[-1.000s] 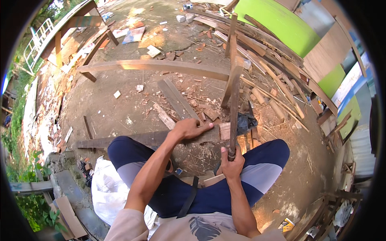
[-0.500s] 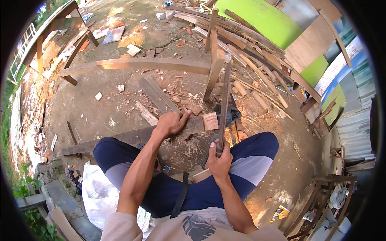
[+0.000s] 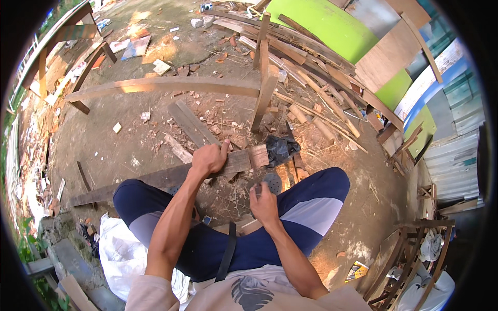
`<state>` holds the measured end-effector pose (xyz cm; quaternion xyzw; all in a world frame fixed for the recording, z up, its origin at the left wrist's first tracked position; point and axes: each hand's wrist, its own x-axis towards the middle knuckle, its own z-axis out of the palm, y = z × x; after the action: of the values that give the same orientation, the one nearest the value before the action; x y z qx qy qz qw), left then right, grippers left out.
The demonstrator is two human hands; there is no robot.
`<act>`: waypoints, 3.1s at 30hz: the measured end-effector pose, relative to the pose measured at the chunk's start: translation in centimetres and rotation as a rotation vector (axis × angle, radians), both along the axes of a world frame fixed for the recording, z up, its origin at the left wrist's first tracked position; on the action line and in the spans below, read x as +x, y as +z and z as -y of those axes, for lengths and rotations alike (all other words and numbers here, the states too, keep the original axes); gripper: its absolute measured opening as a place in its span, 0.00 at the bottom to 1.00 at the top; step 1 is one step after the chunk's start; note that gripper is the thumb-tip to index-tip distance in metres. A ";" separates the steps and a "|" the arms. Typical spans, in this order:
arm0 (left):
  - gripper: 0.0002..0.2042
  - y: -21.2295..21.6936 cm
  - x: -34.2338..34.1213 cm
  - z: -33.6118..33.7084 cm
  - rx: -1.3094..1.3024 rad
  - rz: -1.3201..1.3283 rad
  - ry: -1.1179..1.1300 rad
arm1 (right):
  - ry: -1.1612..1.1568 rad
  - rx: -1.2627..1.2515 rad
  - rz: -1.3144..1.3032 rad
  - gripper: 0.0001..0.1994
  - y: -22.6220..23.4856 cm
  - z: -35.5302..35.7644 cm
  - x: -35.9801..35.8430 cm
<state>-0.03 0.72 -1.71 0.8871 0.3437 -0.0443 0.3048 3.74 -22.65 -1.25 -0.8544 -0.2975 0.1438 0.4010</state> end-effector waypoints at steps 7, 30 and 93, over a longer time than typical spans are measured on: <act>0.40 -0.3 -0.6 -0.1 -0.055 -0.065 0.045 | -0.144 0.212 -0.139 0.10 4.5 -0.6 -1.1; 0.42 -1.3 -0.9 -0.5 -0.067 -0.138 0.096 | -0.096 0.102 -0.119 0.09 0.6 0.2 -1.7; 0.23 4.4 -0.5 7.4 0.236 0.152 -0.133 | -0.118 0.220 -0.563 0.15 -2.6 -2.4 4.5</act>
<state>-0.50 -6.66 2.69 0.9384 0.2628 0.0435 0.2200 8.26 -20.26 -3.87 -0.7482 -0.1384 0.3183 0.5655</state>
